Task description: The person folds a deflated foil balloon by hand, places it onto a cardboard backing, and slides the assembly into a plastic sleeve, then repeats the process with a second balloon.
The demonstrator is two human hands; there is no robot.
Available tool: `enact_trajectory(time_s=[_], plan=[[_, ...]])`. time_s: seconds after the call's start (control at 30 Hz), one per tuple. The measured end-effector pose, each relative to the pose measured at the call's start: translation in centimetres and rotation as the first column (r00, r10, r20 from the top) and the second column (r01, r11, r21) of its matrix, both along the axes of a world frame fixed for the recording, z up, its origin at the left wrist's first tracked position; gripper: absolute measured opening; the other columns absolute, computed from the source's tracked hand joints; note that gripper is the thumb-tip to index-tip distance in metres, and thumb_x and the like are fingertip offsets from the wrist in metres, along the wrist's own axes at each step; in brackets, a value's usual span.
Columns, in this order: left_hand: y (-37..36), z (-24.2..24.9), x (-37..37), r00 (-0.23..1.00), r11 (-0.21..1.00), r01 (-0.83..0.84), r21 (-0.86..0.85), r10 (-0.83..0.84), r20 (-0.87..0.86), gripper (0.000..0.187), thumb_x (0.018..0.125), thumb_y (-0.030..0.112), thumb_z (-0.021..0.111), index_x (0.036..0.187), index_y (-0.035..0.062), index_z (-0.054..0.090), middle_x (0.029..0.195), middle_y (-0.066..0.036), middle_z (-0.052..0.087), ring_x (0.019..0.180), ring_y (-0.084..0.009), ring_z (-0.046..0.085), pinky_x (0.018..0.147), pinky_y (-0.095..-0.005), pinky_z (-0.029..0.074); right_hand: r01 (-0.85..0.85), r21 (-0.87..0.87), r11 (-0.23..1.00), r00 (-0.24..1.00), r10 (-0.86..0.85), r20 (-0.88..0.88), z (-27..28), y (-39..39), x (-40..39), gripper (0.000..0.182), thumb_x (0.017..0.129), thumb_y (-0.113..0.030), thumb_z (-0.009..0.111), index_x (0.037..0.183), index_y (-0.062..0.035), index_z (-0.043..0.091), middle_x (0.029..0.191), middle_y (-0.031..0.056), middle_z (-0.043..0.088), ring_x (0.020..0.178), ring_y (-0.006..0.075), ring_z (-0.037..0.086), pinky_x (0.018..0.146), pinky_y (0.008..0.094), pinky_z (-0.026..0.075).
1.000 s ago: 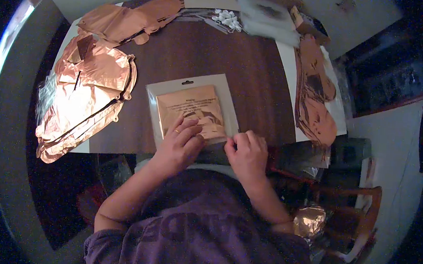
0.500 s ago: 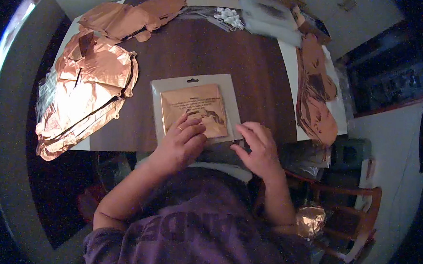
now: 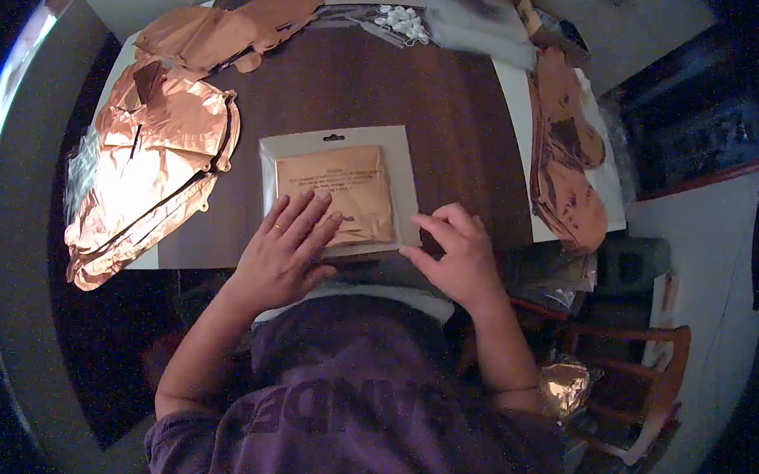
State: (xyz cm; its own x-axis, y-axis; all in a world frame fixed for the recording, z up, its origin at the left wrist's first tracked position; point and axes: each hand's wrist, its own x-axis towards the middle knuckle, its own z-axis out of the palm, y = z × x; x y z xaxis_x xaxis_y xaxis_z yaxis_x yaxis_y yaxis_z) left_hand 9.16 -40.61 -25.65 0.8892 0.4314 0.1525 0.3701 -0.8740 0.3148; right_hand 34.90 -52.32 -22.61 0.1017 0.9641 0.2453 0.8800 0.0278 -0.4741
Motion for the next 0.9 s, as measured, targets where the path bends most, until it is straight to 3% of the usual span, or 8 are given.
enact_trajectory(time_s=[0.1, 0.3, 0.4, 0.5, 0.7, 0.9], plan=[[0.1, 0.1, 0.1, 1.0, 1.0, -0.005, 0.023, 0.005, 0.001, 0.078, 0.082, 0.04, 0.066, 0.146, 0.0078, 0.037, 0.154, -0.018, 0.03, 0.144, -0.0387, 0.024, 0.118, -0.0516, 0.019, -0.033, 0.023, 0.999, 0.993, 0.03, 0.118, -0.8, 0.2, -0.3, 0.038, 0.075, -0.028, 0.08, 0.108, -0.0135, 0.068, 0.092, 0.007, 0.057, 0.085, 0.0283, 0.059, 0.075, 0.0424, 0.046], [0.2, 0.2, 0.3, 1.0, 0.999, -0.002, 0.045, 0.003, -0.031, 0.076, 0.085, 0.045, 0.064, 0.145, 0.0076, 0.037, 0.153, -0.018, 0.031, 0.143, -0.0389, 0.026, 0.117, -0.0516, 0.021, 0.058, -0.037, 0.998, 0.998, -0.057, 0.025, -1.8, 0.7, -0.2, 0.035, 0.075, -0.029, 0.079, 0.107, -0.0163, 0.069, 0.089, 0.0058, 0.056, 0.081, 0.0266, 0.058, 0.074, 0.0418, 0.044], [0.0, 0.6, 0.4, 1.0, 0.999, -0.007, 0.046, 0.008, -0.019, 0.077, 0.084, 0.045, 0.065, 0.146, 0.0074, 0.036, 0.153, -0.019, 0.031, 0.142, -0.0395, 0.026, 0.116, -0.0525, 0.02, 0.053, 0.097, 0.994, 0.996, -0.059, 0.061, -2.1, -0.1, -0.2, 0.033, 0.075, -0.027, 0.079, 0.104, -0.0149, 0.069, 0.09, 0.0053, 0.056, 0.081, 0.0258, 0.058, 0.075, 0.0415, 0.043], [-0.5, 1.3, 1.4, 0.999, 0.998, 0.04, 0.038, -0.041, 0.026, 0.078, 0.082, 0.044, 0.066, 0.145, 0.0078, 0.037, 0.152, -0.019, 0.033, 0.142, -0.0393, 0.028, 0.116, -0.0529, 0.02, -0.08, 0.178, 0.981, 0.99, 0.058, 0.124, -2.2, -1.9, 0.8, 0.032, 0.074, -0.025, 0.079, 0.103, -0.0132, 0.069, 0.091, 0.0049, 0.057, 0.081, 0.0256, 0.058, 0.076, 0.0409, 0.043], [-0.1, 0.6, 5.4, 0.969, 0.969, 0.238, 0.07, -0.242, 0.049, 0.077, 0.078, 0.044, 0.069, 0.143, 0.0107, 0.042, 0.149, -0.013, 0.039, 0.139, -0.032, 0.033, 0.115, -0.0502, 0.022, -0.18, 0.109, 0.978, 0.962, 0.152, 0.227, -1.2, -1.6, 1.6, 0.029, 0.073, -0.022, 0.078, 0.096, -0.0105, 0.066, 0.094, 0.0052, 0.057, 0.086, 0.0266, 0.058, 0.078, 0.0409, 0.043], [0.2, 0.8, 4.8, 0.963, 0.961, 0.271, 0.053, -0.271, -0.006, 0.078, 0.079, 0.046, 0.067, 0.145, 0.014, 0.04, 0.149, -0.012, 0.039, 0.138, -0.031, 0.035, 0.116, -0.0514, 0.022, -0.206, -0.087, 0.975, 0.972, 0.214, 0.094, 0.4, -1.7, 2.6, 0.027, 0.073, -0.022, 0.077, 0.089, -0.008, 0.061, 0.091, 0.0079, 0.055, 0.087, 0.0284, 0.058, 0.079, 0.0426, 0.044]])
